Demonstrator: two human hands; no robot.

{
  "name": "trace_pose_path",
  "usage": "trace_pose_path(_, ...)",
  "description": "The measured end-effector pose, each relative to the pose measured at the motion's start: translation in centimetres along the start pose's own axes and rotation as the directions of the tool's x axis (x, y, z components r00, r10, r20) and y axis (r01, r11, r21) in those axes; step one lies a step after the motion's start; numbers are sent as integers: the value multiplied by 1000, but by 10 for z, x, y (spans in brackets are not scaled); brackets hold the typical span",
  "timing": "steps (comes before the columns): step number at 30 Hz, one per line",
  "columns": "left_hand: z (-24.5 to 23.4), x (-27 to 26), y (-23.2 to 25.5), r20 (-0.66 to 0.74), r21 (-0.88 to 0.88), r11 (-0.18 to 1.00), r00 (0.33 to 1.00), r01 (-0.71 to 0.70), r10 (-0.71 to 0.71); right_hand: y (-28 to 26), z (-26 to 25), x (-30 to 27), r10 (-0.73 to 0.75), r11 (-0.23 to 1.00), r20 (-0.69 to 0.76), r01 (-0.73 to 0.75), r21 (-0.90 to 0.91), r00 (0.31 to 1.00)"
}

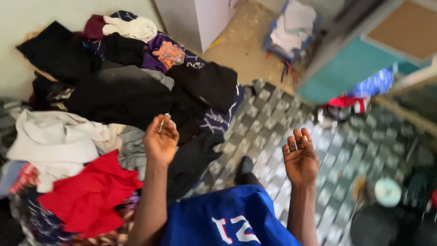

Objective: The person selects a pair of black trousers from a pile of clothes, spreads them flat on a table, and folds them into a rectangle before placing them inside an open suitcase.

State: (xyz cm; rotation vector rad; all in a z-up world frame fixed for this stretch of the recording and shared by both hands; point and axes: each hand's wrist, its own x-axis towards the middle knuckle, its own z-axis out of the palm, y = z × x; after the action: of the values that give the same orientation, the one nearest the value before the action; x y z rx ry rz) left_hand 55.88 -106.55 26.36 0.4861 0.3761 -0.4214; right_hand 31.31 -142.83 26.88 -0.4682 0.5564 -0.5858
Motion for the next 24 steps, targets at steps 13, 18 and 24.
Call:
trace_pose_path(13,158,108,-78,-23,-12,983,983,-181,180,-93,117,208,268,962,378,-225,-155,886)
trace_pose_path(18,155,172,-109,-49,-136,963,972,-233,228,-72,147,281,368,923,336,-299,-241,867)
trace_pose_path(24,151,296,-131,-62,-338,894,954,-296,293,-80,199,382,496,843,324,-358,-401,805)
